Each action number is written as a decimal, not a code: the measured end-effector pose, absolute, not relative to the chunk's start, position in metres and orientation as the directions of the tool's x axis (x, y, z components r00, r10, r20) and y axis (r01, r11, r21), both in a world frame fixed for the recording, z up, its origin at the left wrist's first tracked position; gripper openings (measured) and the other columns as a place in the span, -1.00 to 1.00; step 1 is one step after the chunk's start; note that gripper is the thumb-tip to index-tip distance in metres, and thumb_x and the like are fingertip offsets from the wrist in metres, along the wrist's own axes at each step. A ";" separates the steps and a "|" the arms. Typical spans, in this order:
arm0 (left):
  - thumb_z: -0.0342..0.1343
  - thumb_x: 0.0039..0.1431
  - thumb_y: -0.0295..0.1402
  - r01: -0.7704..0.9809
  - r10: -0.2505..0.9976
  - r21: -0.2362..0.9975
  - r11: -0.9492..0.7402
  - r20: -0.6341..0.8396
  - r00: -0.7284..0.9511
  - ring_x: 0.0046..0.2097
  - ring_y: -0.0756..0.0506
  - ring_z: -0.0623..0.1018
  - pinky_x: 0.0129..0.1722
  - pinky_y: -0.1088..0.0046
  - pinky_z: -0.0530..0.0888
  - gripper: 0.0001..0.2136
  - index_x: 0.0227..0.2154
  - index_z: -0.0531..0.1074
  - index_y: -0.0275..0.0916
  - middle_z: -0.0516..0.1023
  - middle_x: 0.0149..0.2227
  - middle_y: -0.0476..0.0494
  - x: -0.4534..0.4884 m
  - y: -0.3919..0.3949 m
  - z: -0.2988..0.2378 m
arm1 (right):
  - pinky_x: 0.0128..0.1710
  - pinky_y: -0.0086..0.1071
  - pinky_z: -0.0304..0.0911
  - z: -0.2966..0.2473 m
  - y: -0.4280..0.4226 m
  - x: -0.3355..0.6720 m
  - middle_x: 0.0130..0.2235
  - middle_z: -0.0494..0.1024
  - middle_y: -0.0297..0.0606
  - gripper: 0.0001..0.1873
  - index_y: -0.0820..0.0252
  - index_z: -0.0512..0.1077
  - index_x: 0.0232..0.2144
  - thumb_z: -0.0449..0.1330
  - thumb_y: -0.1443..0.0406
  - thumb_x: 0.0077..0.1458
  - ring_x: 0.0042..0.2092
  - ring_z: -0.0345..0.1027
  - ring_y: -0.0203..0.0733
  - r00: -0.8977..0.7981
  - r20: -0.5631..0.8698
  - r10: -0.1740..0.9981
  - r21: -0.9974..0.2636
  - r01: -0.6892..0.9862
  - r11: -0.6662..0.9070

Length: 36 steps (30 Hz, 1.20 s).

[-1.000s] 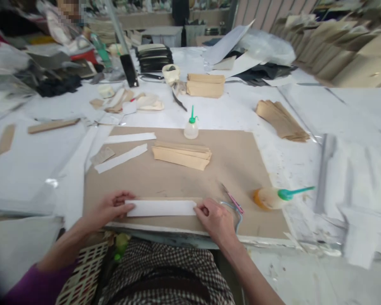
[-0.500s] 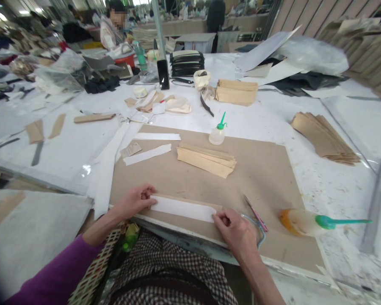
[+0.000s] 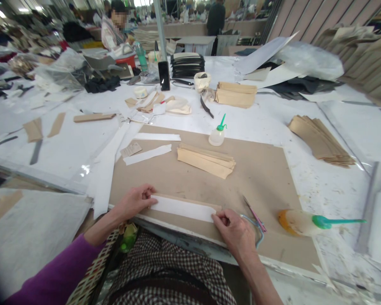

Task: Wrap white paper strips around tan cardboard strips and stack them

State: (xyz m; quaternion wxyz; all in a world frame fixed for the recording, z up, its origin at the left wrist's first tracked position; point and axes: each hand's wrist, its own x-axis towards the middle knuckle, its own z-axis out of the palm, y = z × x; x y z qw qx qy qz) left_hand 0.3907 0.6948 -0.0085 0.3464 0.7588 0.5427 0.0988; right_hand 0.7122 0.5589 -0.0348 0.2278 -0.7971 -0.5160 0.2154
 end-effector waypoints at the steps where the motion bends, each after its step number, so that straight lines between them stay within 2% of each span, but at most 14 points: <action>1: 0.19 0.11 -0.23 0.757 0.892 0.630 -0.173 -0.226 0.392 -0.33 -0.09 0.51 -0.31 0.39 0.31 -0.78 -0.20 0.47 -0.18 0.55 -0.37 0.03 0.391 0.695 -0.009 | -0.43 -0.33 0.17 -0.035 0.559 0.712 -0.53 0.52 -0.32 -0.51 0.07 0.55 -0.48 0.10 -0.16 -0.02 -0.45 0.40 -0.13 0.374 -0.111 0.921 -0.586 0.724 -0.365; 14: 0.18 0.08 -0.24 0.777 0.884 0.603 -0.181 -0.245 0.397 -0.34 -0.09 0.51 -0.32 0.38 0.32 -0.78 -0.22 0.46 -0.18 0.56 -0.39 0.01 0.394 0.698 -0.007 | -0.43 -0.33 0.16 -0.034 0.559 0.712 -0.51 0.54 -0.34 -0.56 0.04 0.56 -0.47 0.11 -0.12 -0.02 -0.43 0.43 -0.13 0.388 -0.149 0.909 -0.576 0.714 -0.399; 25: 0.16 0.07 -0.19 0.786 0.884 0.596 -0.165 -0.264 0.386 -0.34 -0.10 0.52 -0.33 0.38 0.32 -0.77 -0.25 0.43 -0.18 0.55 -0.41 0.02 0.395 0.700 -0.005 | -0.41 -0.36 0.20 -0.031 0.557 0.708 -0.49 0.56 -0.35 -0.63 0.03 0.55 -0.47 0.13 -0.05 0.02 -0.40 0.46 -0.14 0.397 -0.126 0.909 -0.612 0.690 -0.387; 36: 0.16 0.06 -0.17 0.807 0.882 0.570 -0.154 -0.290 0.373 -0.34 -0.11 0.53 -0.35 0.38 0.31 -0.77 -0.28 0.40 -0.18 0.55 -0.40 0.00 0.395 0.701 -0.008 | -0.44 -0.39 0.15 -0.032 0.558 0.708 -0.51 0.54 -0.37 -0.69 0.06 0.53 -0.48 0.16 0.02 0.07 -0.42 0.44 -0.17 0.400 -0.120 0.908 -0.574 0.719 -0.393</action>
